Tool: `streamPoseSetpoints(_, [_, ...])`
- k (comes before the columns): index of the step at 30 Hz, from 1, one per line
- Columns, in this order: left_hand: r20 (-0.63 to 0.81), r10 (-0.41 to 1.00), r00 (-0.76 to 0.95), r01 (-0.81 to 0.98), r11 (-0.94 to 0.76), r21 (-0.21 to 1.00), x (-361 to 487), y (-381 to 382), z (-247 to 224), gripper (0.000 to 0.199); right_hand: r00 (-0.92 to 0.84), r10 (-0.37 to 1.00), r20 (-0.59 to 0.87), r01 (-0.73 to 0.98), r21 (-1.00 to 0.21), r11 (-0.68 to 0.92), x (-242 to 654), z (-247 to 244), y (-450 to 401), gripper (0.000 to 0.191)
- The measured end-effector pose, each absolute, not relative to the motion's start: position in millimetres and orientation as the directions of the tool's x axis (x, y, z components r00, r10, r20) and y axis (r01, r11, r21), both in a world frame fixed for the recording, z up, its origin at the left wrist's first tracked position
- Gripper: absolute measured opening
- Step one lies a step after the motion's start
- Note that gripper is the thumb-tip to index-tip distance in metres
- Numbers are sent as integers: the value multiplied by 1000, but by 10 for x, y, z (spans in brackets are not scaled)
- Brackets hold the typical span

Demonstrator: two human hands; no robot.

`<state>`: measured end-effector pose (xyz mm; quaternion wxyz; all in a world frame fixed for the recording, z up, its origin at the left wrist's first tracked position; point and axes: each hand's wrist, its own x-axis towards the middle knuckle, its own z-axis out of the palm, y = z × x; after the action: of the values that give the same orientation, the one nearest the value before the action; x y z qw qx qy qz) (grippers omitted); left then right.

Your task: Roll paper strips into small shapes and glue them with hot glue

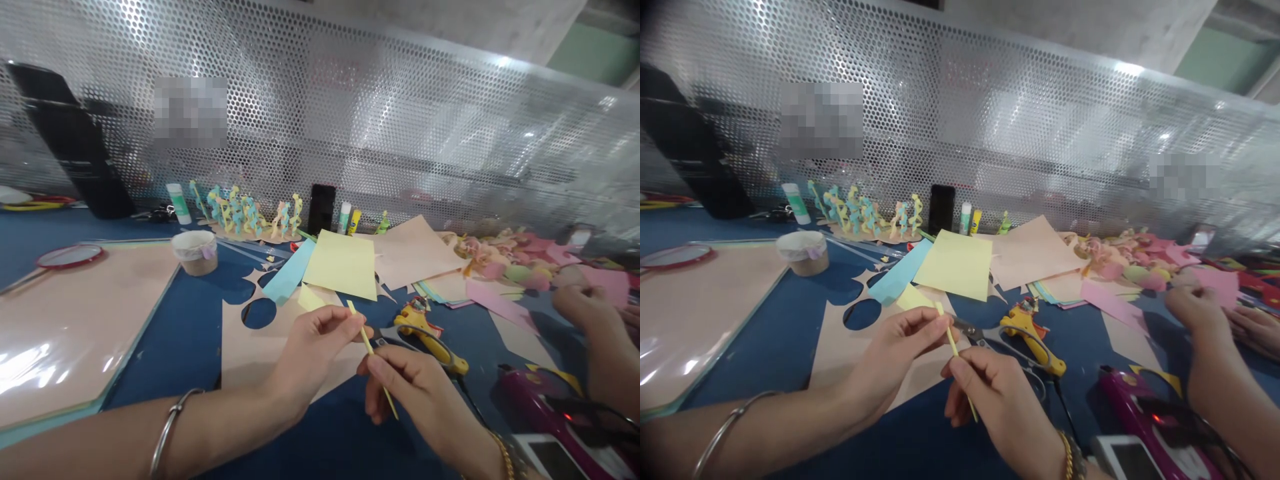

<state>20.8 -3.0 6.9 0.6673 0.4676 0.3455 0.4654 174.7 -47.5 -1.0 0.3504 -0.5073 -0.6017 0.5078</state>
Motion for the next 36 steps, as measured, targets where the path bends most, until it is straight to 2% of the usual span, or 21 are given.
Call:
streamPoseSetpoints(5, [-14, 949, 315, -352, 130, 927, 196, 7, 118, 19, -284, 952, -113, 134, -988, -78, 1759, -4, -467, 36])
streamPoseSetpoints(9, [-6, 942, 337, -372, 139, 918, 197, 21, 124, 20, -394, 900, -189, -80, -968, -239, 1800, -7, -450, 34])
streamPoseSetpoints(12, [25, 936, 351, -337, 101, 936, 180, 50, 116, 19, -440, 873, -208, -163, -938, -306, 1837, 14, -441, 33])
streamPoseSetpoints(14, [74, 930, 360, -252, 20, 968, 143, 81, 135, 17, -437, 870, -227, -167, -930, -327, 1858, 42, -432, 33])
streamPoseSetpoints(16, [197, 920, 340, -81, -181, 980, 85, 114, 186, 19, -431, 862, -267, -140, -924, -356, 1878, 71, -423, 33])
streamPoseSetpoints(18, [412, 834, 366, 142, -488, 861, 22, 134, 259, 27, -427, 849, -310, -92, -920, -382, 1899, 95, -415, 33])
streamPoseSetpoints(20, [530, 623, 575, 251, -751, 611, -26, 131, 325, 29, -433, 837, -335, -56, -917, -396, 1919, 113, -412, 34])
streamPoseSetpoints(22, [495, 417, 763, 233, -890, 391, -46, 108, 358, 27, -445, 828, -342, -48, -914, -403, 1937, 129, -411, 32])
streamPoseSetpoints(24, [444, 364, 819, 236, -918, 318, -40, 78, 353, 28, -462, 817, -345, -50, -910, -412, 1953, 145, -412, 29])
streamPoseSetpoints(27, [437, 465, 770, 301, -869, 394, -9, 47, 310, 32, -474, 803, -360, -23, -907, -420, 1981, 166, -406, 31])
streamPoseSetpoints(31, [398, 608, 687, 331, -749, 573, 39, 43, 307, 22, -404, 851, -335, -51, -921, -386, 2048, 176, -375, 49])
streamPoseSetpoints(32, [348, 668, 658, 334, -673, 660, 50, 44, 319, 21, -355, 885, -302, -80, -933, -351, 2065, 175, -365, 47])
streamPoseSetpoints(34, [207, 767, 607, 302, -465, 832, 69, 44, 342, 19, -245, 948, -204, -122, -963, -239, 2086, 171, -350, 32])
streamPoseSetpoints(36, [87, 798, 597, 221, -268, 938, 89, 38, 346, 20, -190, 978, -90, -105, -988, -111, 2087, 163, -342, 23])
